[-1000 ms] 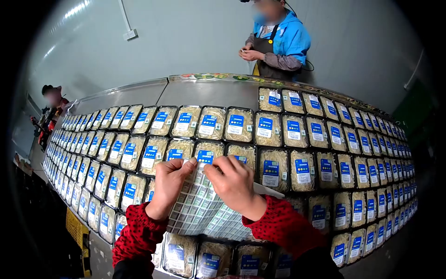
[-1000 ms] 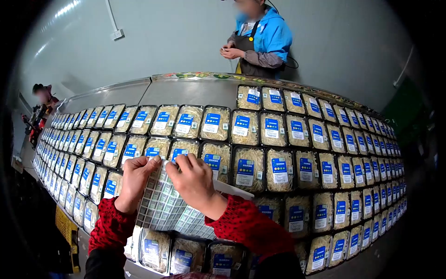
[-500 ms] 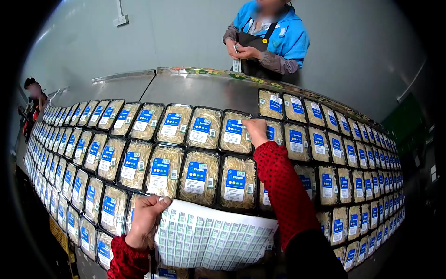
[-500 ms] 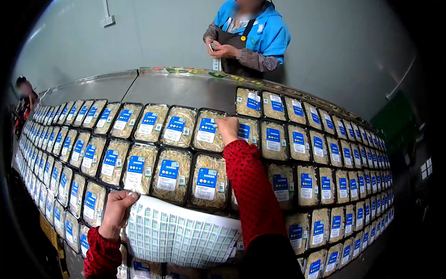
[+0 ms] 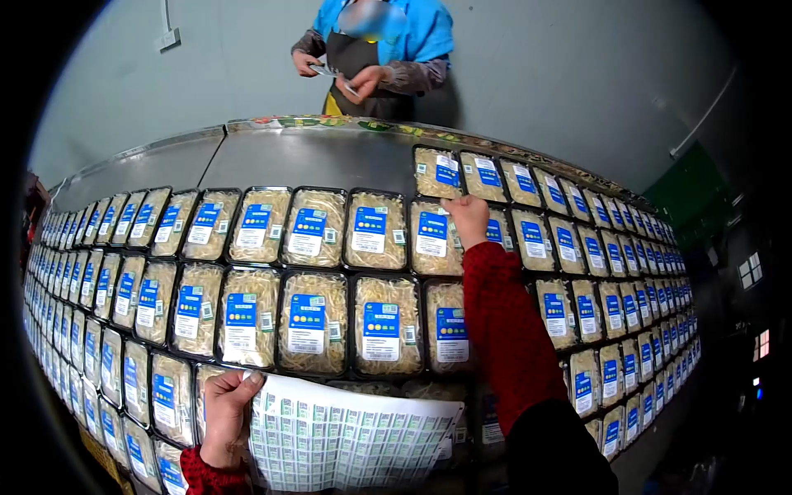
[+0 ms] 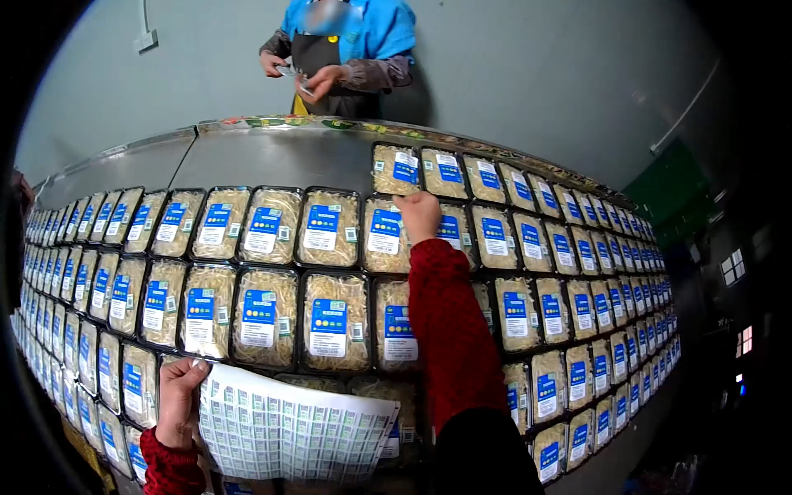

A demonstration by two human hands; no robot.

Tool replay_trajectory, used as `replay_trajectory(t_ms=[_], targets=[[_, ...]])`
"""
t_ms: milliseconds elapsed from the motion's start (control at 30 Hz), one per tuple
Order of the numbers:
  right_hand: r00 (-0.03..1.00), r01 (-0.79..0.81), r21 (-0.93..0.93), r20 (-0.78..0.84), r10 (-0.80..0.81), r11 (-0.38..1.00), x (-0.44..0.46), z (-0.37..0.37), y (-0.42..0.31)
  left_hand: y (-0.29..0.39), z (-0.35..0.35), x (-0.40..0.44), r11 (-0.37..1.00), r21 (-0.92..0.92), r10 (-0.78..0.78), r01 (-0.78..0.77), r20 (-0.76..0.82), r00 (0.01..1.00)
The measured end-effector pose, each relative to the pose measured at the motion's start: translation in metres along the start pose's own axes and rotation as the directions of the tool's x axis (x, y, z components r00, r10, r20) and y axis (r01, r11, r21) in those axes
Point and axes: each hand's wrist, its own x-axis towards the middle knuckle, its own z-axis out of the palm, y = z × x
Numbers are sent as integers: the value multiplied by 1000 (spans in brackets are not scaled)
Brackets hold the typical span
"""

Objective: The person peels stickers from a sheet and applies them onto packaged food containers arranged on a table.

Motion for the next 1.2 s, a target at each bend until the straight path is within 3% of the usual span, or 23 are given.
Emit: replay_trajectory(t_ms=[33,200,267,300,400,467,500,533,600,733,800,833,867,933,967,1000,1067,1133,1200], targets=[[991,-123,67,62,119,990,2,-6,8,-4,1,2,1000,14,3,-3,29,1000],[987,-161,188,18,160,969,0,10,34,-9,14,4,998,63,-6,3,59,998],[995,-57,-218,-88,39,974,3,21,46,-6,20,3,997,68,-41,36,71,997],[997,-26,-322,-77,1,946,-8,14,32,-9,20,4,998,58,-35,31,66,997],[996,92,-693,63,-66,715,-9,-4,2,-12,23,5,998,60,1,-7,92,996],[990,-55,-683,59,130,728,15,-46,4,-12,27,1,997,72,1,-7,79,997],[998,-18,-354,48,38,935,40,-65,56,-13,27,1,998,60,16,-23,101,995],[999,-27,-196,-47,18,980,47,-83,61,-15,28,1,998,46,32,-38,120,992],[973,-213,68,99,206,975,66,-103,87,-16,33,1,1000,17,-3,1,117,993],[953,-265,-14,149,264,964,77,-100,102,-18,43,4,998,63,2,-9,108,994],[985,35,-171,172,-5,985,82,-85,120,-16,52,3,997,80,-1,-7,98,995],[987,105,-384,153,-48,917,75,-86,107,-14,59,1,995,102,-8,1,71,997],[988,96,-380,150,-41,920,72,-92,93,-12,64,1,992,126,-16,10,47,999],[984,169,-648,149,-95,743,74,-105,83,-17,56,1,995,100,-32,22,98,995],[992,124,-645,63,-109,754,84,-124,96,-16,58,-1,992,129,-18,8,78,997],[999,24,-533,39,-3,846,96,-151,102,-19,60,-2,989,148,1,-10,58,998],[982,-188,-195,-54,181,963,110,-188,135,-28,54,1,983,165,66,-78,76,995],[936,-347,-94,25,351,933,104,-207,129,-31,59,1,985,153,65,-79,90,994],[935,-349,-58,48,352,935,104,-207,132,-31,68,0,986,153,49,-62,88,995]])
